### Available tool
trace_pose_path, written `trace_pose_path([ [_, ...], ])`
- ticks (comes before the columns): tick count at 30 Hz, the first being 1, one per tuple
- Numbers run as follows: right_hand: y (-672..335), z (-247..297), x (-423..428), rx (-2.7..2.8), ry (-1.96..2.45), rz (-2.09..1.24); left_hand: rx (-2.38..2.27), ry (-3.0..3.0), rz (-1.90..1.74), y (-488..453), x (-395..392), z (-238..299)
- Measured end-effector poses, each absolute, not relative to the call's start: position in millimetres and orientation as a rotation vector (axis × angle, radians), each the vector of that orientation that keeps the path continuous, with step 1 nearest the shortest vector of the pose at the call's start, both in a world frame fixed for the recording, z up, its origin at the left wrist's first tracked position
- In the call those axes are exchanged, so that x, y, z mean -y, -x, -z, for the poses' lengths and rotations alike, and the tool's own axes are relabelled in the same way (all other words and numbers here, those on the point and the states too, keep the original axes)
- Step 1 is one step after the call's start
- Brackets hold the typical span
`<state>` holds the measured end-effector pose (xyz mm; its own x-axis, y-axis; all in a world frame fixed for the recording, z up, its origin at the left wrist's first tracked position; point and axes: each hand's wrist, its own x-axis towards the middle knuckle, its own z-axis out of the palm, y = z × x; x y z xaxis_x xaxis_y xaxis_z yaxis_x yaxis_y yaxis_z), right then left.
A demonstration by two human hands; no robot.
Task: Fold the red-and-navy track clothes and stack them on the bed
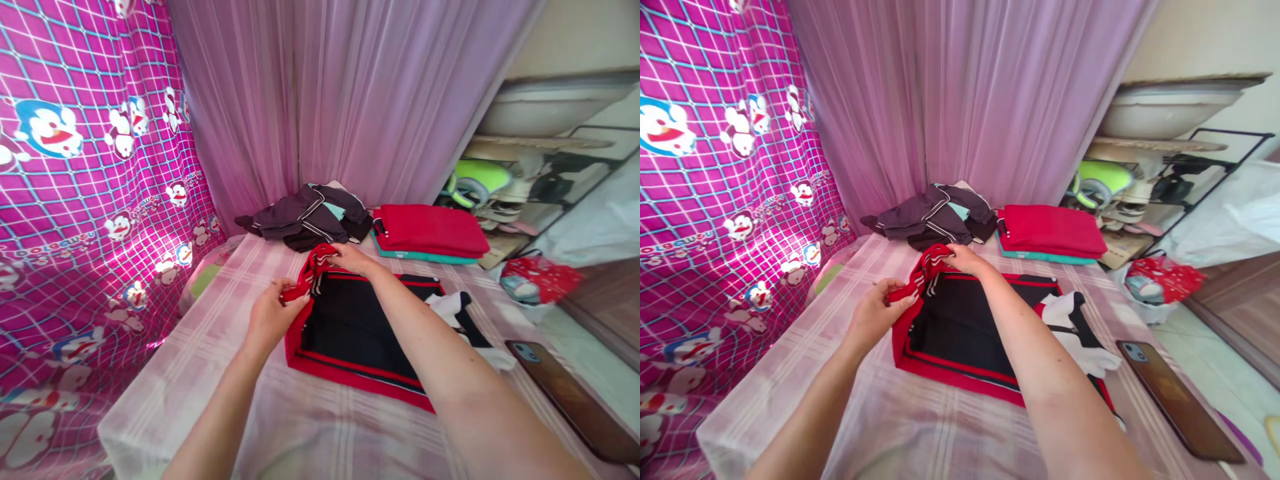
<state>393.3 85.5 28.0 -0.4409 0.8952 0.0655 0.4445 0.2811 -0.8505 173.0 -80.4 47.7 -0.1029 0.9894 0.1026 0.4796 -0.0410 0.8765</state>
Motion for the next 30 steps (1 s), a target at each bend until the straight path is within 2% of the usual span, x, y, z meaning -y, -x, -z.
trace_pose_path([
  [7, -496.8, -3.3, -53.9, 1.824, 1.278, -1.043, -1.457, -1.869, -0.84, -281.9, 101.6, -43.8],
  [13, -544.9, 39.8, -25.5, 1.667, 1.406, -1.15, -1.375, -2.045, -0.554, -304.5, 108.5, -6.3],
  [15, -543.6, 47.7, -18.5, 1.63, 1.415, -1.114, -1.376, -2.105, -0.533, -300.6, 107.2, -2.2],
  [19, -522.9, 51.1, -3.8, 1.587, 1.559, -0.789, -1.358, -2.195, -0.479, -291.9, 104.6, -8.8],
  [25, -480.2, 33.6, 18.5, 1.797, 1.853, -0.516, -1.437, -2.543, -0.466, -275.4, 93.8, -14.9],
  [30, -441.3, 19.6, 20.5, 1.947, 2.055, -0.419, -1.506, -2.645, -0.17, -248.2, 84.4, 5.6],
])
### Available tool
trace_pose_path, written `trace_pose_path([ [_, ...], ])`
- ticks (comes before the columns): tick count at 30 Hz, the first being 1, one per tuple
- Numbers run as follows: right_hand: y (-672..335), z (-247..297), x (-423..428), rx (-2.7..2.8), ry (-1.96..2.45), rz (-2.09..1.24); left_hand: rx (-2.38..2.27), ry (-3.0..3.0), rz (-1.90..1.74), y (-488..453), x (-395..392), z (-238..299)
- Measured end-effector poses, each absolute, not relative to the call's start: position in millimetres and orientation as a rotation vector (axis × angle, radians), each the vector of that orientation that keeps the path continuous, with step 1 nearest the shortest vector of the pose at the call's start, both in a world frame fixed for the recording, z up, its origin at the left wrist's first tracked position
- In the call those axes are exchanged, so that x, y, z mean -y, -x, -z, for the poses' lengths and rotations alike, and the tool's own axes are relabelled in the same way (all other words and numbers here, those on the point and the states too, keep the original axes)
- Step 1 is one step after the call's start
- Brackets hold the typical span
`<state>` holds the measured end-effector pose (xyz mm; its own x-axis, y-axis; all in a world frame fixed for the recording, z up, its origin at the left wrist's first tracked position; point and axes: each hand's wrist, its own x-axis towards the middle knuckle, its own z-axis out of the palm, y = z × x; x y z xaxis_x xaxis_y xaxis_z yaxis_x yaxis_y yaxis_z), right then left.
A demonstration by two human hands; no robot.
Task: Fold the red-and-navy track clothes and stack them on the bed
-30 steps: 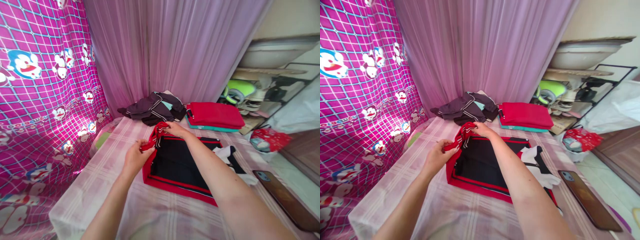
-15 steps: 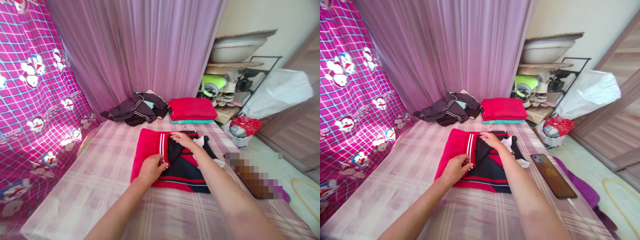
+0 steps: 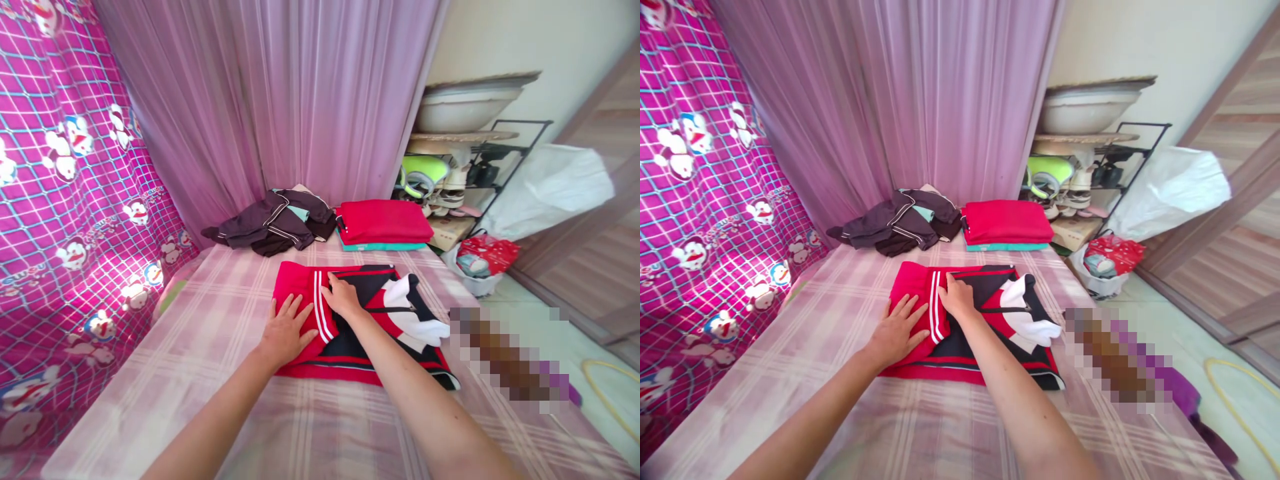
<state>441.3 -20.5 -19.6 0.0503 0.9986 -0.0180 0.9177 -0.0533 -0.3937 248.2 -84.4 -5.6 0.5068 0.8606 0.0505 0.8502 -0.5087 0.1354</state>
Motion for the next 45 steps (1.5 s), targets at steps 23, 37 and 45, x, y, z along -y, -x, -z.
trace_pose_path([
  [23, -398.4, 14.5, 26.4, 2.199, 1.949, -0.389, -1.517, -2.498, -0.126, -223.3, 81.2, 23.3],
  [37, -423.1, 21.8, 73.0, 1.981, 1.901, -0.348, -1.307, -2.036, -0.897, -197.6, 72.6, 48.6],
  [45, -447.0, 46.5, 111.3, 1.844, 1.898, -0.105, -1.423, -1.352, -1.223, -179.0, 58.7, 71.4],
])
